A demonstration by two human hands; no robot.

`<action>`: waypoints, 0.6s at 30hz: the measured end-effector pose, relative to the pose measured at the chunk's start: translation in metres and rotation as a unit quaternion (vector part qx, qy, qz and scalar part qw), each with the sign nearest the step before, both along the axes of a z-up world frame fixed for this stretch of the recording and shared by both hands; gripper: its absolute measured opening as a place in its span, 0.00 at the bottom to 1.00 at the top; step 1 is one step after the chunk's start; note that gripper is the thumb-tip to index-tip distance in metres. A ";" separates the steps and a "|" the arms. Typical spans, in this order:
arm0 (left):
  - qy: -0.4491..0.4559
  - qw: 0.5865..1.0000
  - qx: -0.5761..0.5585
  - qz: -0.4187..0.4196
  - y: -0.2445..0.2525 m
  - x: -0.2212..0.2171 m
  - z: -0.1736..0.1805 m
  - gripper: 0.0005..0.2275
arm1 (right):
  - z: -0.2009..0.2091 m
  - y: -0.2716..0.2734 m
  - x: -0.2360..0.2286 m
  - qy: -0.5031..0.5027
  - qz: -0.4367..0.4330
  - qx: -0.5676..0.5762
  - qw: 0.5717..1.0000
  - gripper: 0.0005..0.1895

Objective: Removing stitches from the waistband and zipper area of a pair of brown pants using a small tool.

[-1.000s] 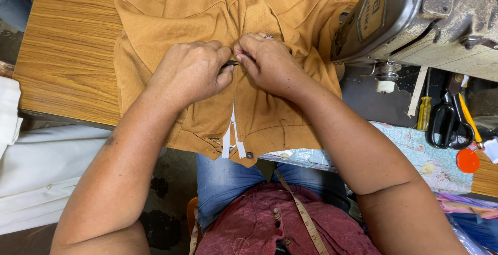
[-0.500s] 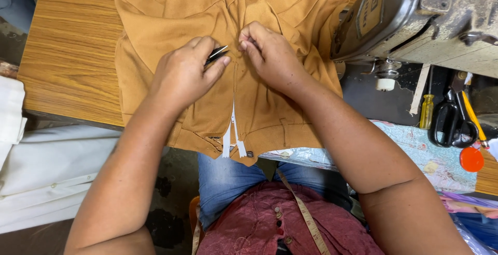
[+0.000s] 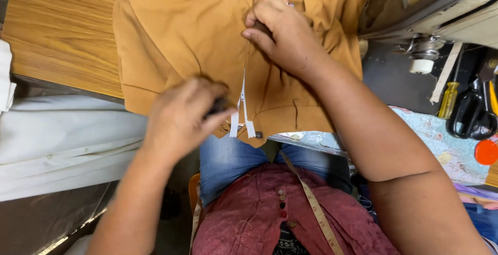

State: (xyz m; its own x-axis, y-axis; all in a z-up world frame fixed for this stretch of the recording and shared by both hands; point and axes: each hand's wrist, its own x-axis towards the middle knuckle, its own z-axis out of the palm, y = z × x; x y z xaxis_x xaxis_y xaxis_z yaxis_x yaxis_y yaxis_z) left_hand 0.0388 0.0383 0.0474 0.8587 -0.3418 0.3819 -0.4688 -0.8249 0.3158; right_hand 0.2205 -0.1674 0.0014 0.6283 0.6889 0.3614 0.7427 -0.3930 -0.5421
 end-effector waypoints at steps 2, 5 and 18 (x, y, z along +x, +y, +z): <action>-0.026 0.999 0.038 0.024 -0.007 -0.015 -0.021 0.17 | 0.004 0.000 -0.003 -0.041 0.008 0.012 0.999 0.06; -0.050 0.993 0.070 0.078 -0.019 -0.029 -0.039 0.18 | 0.011 0.003 -0.004 -0.079 0.009 0.013 0.997 0.07; -0.103 0.991 0.070 0.046 -0.023 -0.027 -0.035 0.02 | 0.007 0.028 0.015 0.008 -0.058 -0.337 0.940 0.37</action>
